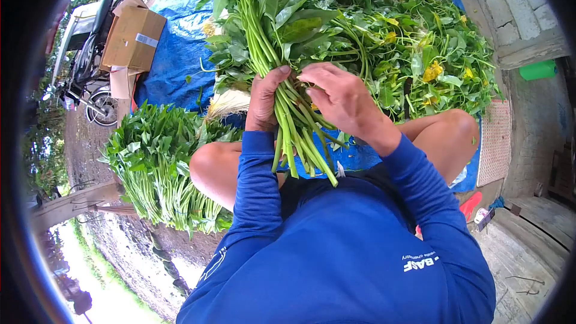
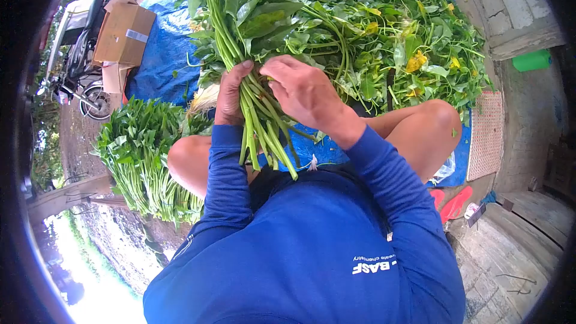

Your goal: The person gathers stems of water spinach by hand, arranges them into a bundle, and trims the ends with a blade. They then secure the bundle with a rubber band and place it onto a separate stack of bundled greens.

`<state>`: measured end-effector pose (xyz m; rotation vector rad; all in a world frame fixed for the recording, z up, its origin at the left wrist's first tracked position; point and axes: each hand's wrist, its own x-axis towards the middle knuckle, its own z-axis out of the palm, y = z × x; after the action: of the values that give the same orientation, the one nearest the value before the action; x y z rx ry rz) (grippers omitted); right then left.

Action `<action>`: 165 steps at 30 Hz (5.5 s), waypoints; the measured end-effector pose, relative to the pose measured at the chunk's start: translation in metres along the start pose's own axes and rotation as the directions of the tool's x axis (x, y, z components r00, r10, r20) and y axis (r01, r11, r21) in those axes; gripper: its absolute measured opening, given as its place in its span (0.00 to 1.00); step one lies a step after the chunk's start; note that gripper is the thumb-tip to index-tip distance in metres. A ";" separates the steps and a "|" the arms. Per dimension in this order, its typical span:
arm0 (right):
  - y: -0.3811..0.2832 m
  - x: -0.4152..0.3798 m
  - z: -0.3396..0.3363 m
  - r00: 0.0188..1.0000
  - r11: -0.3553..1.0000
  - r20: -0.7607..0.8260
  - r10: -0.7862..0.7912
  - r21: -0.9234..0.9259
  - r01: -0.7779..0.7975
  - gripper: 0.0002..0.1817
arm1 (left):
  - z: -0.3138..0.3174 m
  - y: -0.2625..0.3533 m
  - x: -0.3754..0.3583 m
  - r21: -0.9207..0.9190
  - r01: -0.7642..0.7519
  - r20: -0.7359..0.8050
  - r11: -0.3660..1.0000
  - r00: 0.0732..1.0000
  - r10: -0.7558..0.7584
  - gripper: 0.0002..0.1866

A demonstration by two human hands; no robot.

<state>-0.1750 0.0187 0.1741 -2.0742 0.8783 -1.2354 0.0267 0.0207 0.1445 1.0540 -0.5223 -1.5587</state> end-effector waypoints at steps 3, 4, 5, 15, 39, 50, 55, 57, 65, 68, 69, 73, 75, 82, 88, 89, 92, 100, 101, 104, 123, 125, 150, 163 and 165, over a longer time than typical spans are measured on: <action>0.005 0.005 -0.002 0.996 0.992 0.086 -0.039 -0.113 0.048 0.11 | 0.011 -0.001 -0.007 -0.064 -0.025 0.033 0.998 0.999 0.027 0.18; 0.006 0.004 -0.003 0.994 0.993 0.104 -0.028 -0.113 0.040 0.11 | 0.008 0.000 -0.008 -0.059 -0.027 0.065 0.998 0.997 0.031 0.19; 0.006 0.001 -0.004 0.992 0.991 0.118 -0.042 -0.122 0.057 0.11 | 0.007 0.001 -0.010 -0.056 -0.030 0.074 0.998 0.997 0.034 0.18; -0.031 -0.031 -0.013 0.969 0.969 0.168 0.181 -0.201 -0.146 0.02 | -0.001 -0.002 -0.008 0.083 -0.048 0.009 0.995 0.999 0.048 0.17; 0.122 -0.042 0.044 0.345 0.273 0.288 0.893 0.261 -0.926 0.24 | -0.035 0.000 0.023 0.285 -0.138 -0.308 0.948 0.924 0.227 0.13; 0.339 -0.064 0.070 0.314 0.236 -0.483 0.817 -0.216 -0.947 0.25 | -0.035 -0.027 0.055 0.068 0.010 -0.434 0.998 0.900 0.020 0.14; 0.328 -0.044 0.060 0.468 0.447 -0.459 0.756 -0.160 -0.880 0.20 | -0.042 -0.034 0.065 0.074 0.011 -0.420 0.997 0.907 0.021 0.15; 0.311 -0.027 0.046 0.520 0.528 -0.508 0.687 -0.143 -0.837 0.16 | -0.047 -0.037 0.069 0.071 0.014 -0.430 0.997 0.903 0.018 0.15; 0.252 0.033 -0.054 0.685 0.781 -0.453 0.571 0.040 -0.623 0.15 | -0.037 -0.029 0.060 -0.042 0.034 -0.379 0.999 0.924 -0.047 0.13; 0.182 0.056 -0.083 0.557 0.548 -0.195 0.807 0.597 -0.585 0.09 | -0.041 -0.037 0.060 -0.070 0.037 -0.351 0.997 0.934 -0.059 0.12; 0.163 0.059 -0.088 0.570 0.486 -0.133 0.811 0.695 -0.530 0.08 | -0.043 -0.039 0.059 -0.083 0.048 -0.347 0.995 0.935 -0.074 0.11; 0.123 0.068 -0.091 0.652 0.370 -0.036 0.757 0.846 -0.384 0.08 | -0.037 -0.034 0.053 -0.124 0.050 -0.312 0.991 0.946 -0.087 0.11; 0.108 0.069 -0.079 0.710 0.421 -0.050 0.703 0.833 -0.358 0.09 | -0.034 -0.034 0.050 -0.115 0.033 -0.313 0.993 0.947 -0.068 0.11; 0.066 0.020 0.021 0.709 0.583 0.220 0.670 0.435 -0.686 0.14 | -0.019 -0.046 0.048 -0.095 -0.055 -0.243 0.994 0.970 0.030 0.11; 0.051 0.004 0.040 0.691 0.618 0.310 0.653 0.309 -0.723 0.13 | -0.022 -0.045 0.044 -0.067 -0.131 -0.193 0.989 0.974 0.116 0.11; 0.051 0.007 0.037 0.695 0.615 0.305 0.651 0.326 -0.718 0.13 | -0.021 -0.044 0.043 -0.074 -0.126 -0.195 0.989 0.975 0.110 0.11; 0.042 0.024 0.021 0.630 0.541 0.386 0.673 0.324 -0.776 0.13 | -0.021 -0.038 0.042 -0.128 -0.141 -0.206 0.982 0.972 0.113 0.11; 0.047 0.049 -0.012 0.667 0.600 0.381 0.640 0.294 -0.744 0.16 | -0.026 -0.035 0.039 -0.081 -0.114 -0.250 0.990 0.964 0.091 0.14; 0.048 0.051 -0.015 0.680 0.606 0.347 0.646 0.309 -0.733 0.16 | -0.027 -0.036 0.041 -0.075 -0.117 -0.249 0.990 0.964 0.094 0.15; 0.051 0.058 -0.020 0.703 0.594 0.309 0.641 0.380 -0.709 0.10 | -0.025 -0.032 0.040 -0.122 -0.105 -0.237 0.987 0.969 0.074 0.16; 0.108 0.092 -0.063 0.845 0.748 -0.501 0.188 -0.485 -0.454 0.24 | -0.019 -0.035 0.040 -0.123 -0.028 -0.209 0.992 0.978 0.002 0.13; 0.117 0.087 -0.064 0.809 0.708 -0.535 0.245 -0.471 -0.526 0.25 | -0.020 -0.037 0.040 -0.113 -0.022 -0.207 0.993 0.978 -0.002 0.13; 0.081 0.060 0.005 0.928 0.834 -0.340 0.152 -0.459 -0.305 0.12 | -0.038 -0.095 0.059 0.420 0.064 -0.394 0.905 0.912 0.118 0.11; 0.151 -0.039 0.071 0.496 0.512 0.192 0.847 -0.038 -0.858 0.17 | -0.039 -0.147 0.054 -0.268 0.018 -0.140 0.963 0.988 -0.058 0.14; 0.148 -0.047 0.074 0.544 0.556 0.184 0.819 -0.019 -0.831 0.17 | -0.041 -0.149 0.056 -0.279 0.031 -0.136 0.960 0.988 -0.071 0.14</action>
<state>-0.1617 -0.0277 0.0094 -1.3321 1.4652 -0.5207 -0.0177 0.0180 -0.0137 0.9608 -0.1720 -1.5345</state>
